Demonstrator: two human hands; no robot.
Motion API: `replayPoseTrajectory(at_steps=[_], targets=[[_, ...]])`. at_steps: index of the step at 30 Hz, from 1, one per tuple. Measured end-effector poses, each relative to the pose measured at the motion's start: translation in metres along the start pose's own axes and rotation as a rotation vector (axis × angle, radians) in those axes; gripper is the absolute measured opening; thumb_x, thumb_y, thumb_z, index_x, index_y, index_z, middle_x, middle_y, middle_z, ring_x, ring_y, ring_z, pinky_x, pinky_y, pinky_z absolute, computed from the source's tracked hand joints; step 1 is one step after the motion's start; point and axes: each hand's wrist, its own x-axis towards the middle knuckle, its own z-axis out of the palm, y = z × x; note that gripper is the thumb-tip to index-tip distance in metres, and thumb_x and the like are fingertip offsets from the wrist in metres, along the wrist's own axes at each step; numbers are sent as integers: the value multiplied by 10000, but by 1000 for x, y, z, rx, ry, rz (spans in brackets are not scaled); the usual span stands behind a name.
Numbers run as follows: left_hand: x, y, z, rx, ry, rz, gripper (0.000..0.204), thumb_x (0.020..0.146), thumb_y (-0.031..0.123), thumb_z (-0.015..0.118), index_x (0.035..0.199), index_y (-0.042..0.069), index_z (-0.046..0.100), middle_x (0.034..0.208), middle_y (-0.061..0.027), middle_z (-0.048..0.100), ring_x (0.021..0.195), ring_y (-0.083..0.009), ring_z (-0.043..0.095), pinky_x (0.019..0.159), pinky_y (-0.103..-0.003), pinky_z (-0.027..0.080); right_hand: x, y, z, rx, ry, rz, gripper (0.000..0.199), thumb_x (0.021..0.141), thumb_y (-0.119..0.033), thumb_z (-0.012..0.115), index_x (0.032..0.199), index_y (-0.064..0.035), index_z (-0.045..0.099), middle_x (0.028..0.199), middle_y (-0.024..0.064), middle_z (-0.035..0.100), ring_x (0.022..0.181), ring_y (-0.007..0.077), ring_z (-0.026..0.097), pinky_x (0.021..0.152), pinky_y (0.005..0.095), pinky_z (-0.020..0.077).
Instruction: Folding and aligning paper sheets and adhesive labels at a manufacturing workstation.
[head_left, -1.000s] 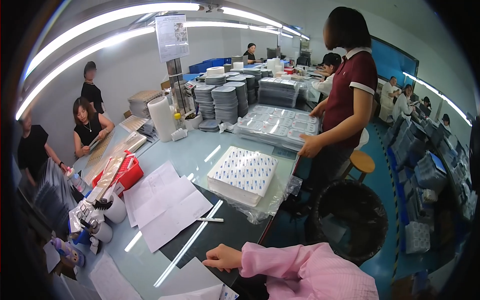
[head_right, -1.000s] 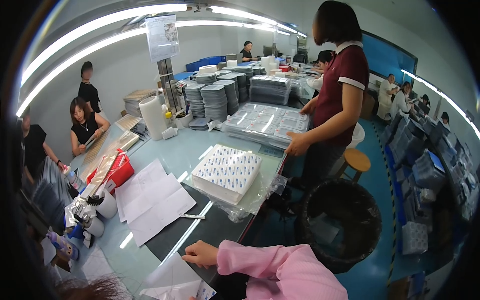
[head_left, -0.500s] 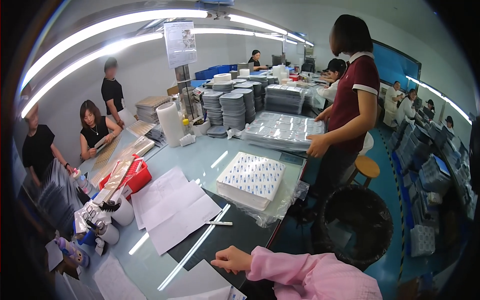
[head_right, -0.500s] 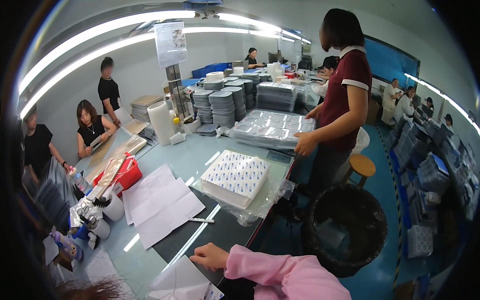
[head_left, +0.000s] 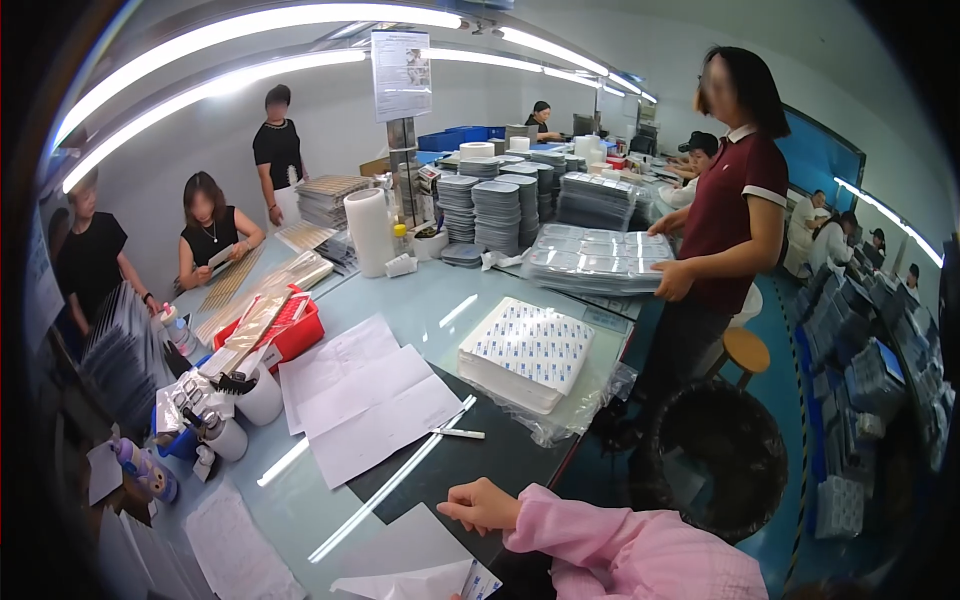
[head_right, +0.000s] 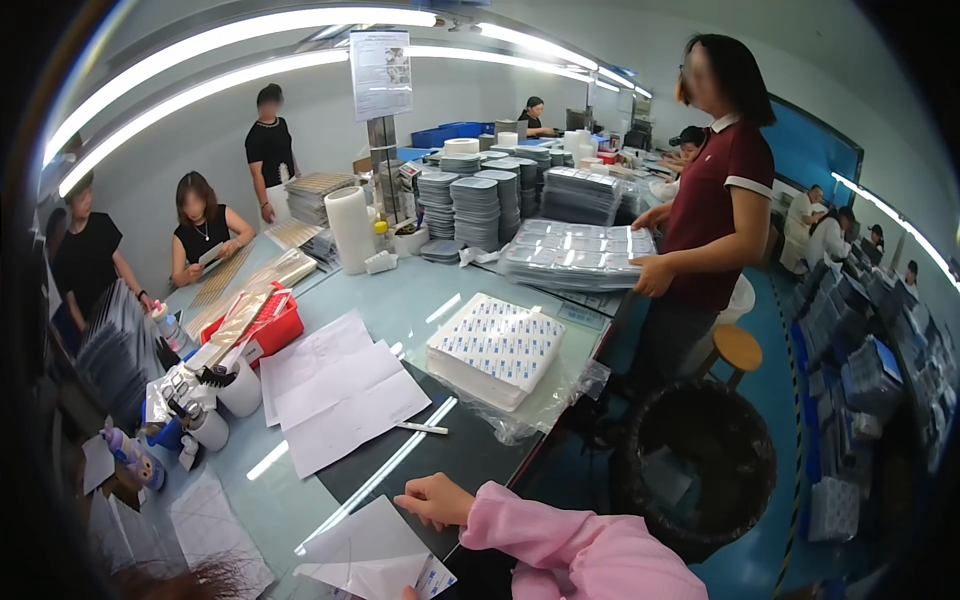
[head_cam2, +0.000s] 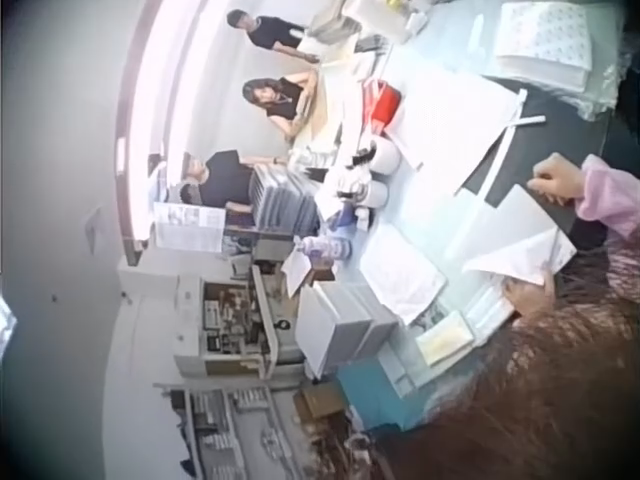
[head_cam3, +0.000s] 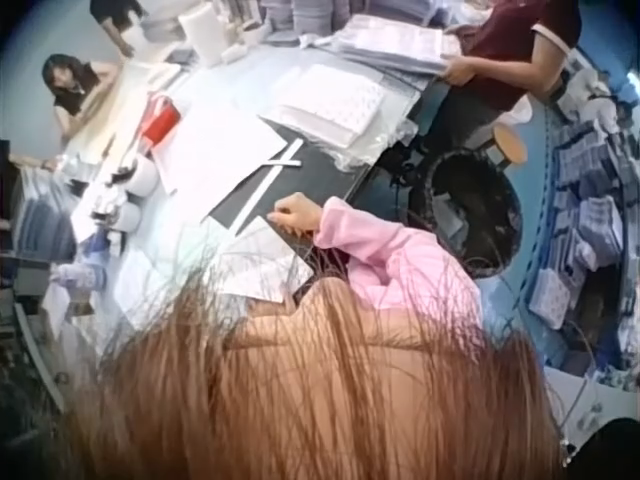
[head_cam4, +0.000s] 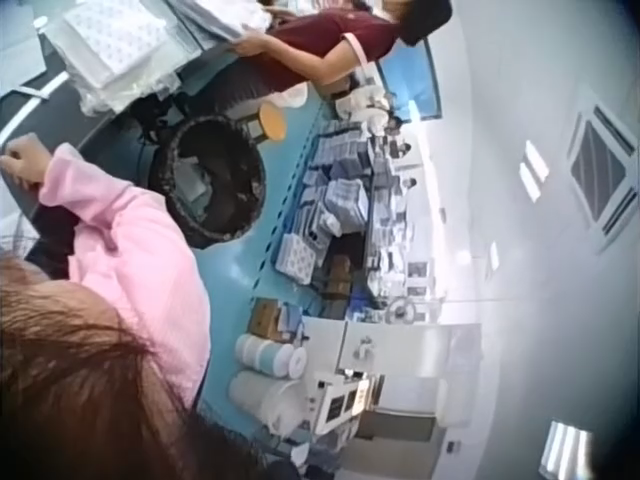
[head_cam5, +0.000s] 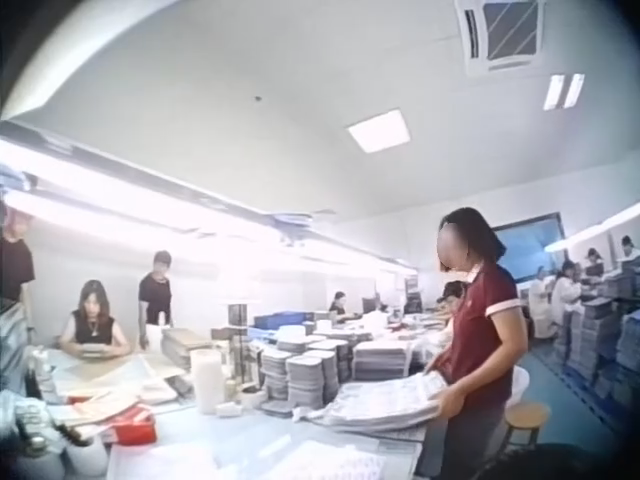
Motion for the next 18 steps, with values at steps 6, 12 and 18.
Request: replayPoseTrajectory(at_steps=[6, 12, 18], targets=[[-2, 1, -1, -25, -54, -42, 588, 807, 457, 698, 1119, -41, 690, 1136, -258, 662, 1059, -463, 582, 966, -573, 412, 0, 1, 2, 11, 7, 17, 338, 983, -306, 626, 800, -23, 617, 585, 31, 595, 424, 83, 522, 400, 230, 385], [-2, 2, -1, 4, -10, -44, 597, 795, 462, 718, 1107, -46, 689, 1113, -264, 660, 1037, -479, 579, 948, -573, 422, 1, 3, 4, 19, 18, -9, 367, 980, -317, 621, 772, -15, 598, 575, 54, 595, 400, 101, 506, 385, 259, 375], [-3, 2, -3, -9, -28, -71, 610, 793, 463, 725, 1108, -57, 679, 1098, -270, 656, 1013, -481, 577, 930, -572, 425, 0, 1, 3, 2, 9, 21, 336, 983, -299, 626, 792, -24, 614, 586, 31, 595, 429, 81, 527, 402, 229, 388]])
